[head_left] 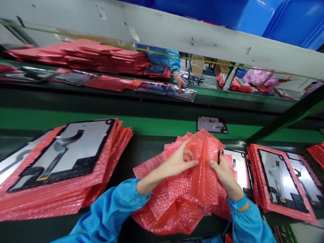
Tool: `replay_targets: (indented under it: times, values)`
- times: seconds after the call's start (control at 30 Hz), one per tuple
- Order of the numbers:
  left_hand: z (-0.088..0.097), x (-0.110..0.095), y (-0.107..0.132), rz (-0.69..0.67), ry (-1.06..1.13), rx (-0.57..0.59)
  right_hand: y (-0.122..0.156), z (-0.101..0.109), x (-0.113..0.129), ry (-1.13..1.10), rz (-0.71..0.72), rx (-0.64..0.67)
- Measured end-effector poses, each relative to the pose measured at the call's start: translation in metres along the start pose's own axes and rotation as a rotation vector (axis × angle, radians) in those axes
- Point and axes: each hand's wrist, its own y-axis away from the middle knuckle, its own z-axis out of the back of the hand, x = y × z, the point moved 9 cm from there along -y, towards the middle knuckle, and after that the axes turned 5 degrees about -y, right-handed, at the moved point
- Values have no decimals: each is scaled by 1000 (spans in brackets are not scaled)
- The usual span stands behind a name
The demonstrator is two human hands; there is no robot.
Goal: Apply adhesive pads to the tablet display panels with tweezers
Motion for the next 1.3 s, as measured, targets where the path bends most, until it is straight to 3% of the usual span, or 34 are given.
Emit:
replay_targets:
  times: [0.1,0.23,0.33,0.4,0.53,0.63,0.77,0.87,1.03,1.2,1.3]
  values:
    - [14,5,16,-15,127,-47,2,17,16,-13,17,-28]
    - [48,9,35,-13,-2,-190,-13,31,38,202,-30,36]
    - [69,5,25,-79,-283,-397,-46,24,46,513,-29,177]
    - [69,4,4,-100,-440,-450,-73,19,41,681,-22,262]
    - [56,10,-45,-60,-570,-374,-118,25,27,834,20,240]
    - [44,13,-63,-39,-628,-235,-135,43,19,959,45,140]
    - [46,14,-49,-64,-650,-80,-144,77,12,1123,34,-37]
    - [62,16,-33,-50,-698,-63,-145,89,5,1195,22,-84]
    - [81,27,-34,48,-795,-192,-147,78,4,1264,40,-93]
    - [60,28,-47,52,-772,-111,-139,53,30,1210,143,1]
    - [51,12,-28,3,-710,-60,-115,44,59,1121,184,76]
